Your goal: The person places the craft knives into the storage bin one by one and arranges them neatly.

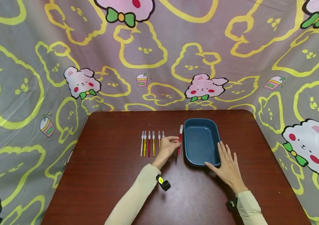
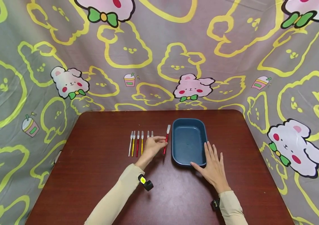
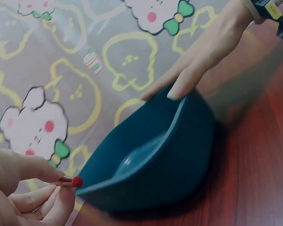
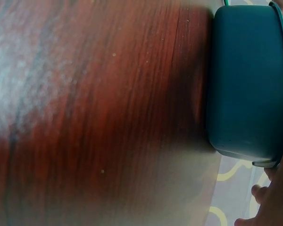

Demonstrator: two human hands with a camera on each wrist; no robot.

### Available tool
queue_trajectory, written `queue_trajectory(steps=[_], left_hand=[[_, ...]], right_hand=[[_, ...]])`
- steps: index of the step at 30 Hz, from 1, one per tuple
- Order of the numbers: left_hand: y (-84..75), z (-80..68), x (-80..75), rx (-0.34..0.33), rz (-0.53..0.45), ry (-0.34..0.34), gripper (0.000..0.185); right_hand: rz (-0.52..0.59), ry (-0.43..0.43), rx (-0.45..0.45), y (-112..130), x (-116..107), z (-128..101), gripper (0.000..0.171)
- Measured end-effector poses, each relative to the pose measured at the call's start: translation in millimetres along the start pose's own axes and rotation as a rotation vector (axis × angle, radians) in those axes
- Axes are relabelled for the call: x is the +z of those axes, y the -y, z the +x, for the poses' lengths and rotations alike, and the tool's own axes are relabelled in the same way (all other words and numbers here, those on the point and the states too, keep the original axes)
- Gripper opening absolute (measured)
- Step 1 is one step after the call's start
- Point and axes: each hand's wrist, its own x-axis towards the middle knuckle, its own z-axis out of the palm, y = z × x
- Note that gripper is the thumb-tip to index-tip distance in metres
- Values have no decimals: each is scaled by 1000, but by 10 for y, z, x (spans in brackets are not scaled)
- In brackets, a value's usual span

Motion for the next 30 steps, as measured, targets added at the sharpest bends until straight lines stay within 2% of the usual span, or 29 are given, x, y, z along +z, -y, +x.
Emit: queue_trajectory(steps=[5, 9, 17, 22, 30], left_hand=[[-77, -7, 275, 11, 9, 18, 23], [-140, -34, 427, 16, 45, 21, 23], [-174, -39, 767, -30, 6, 52, 22], [-134, -35, 975, -48, 45, 52, 20], [73, 22, 1258, -63, 226, -23, 18]], right_hand=[[-15, -1, 2, -28, -23, 3, 111], [-12, 9, 3, -22, -11, 3, 111], [-20, 17, 16, 2, -3, 13, 114], [-24, 7, 10, -5, -1, 5, 114], [-19, 14, 2, -2, 13, 10, 113]])
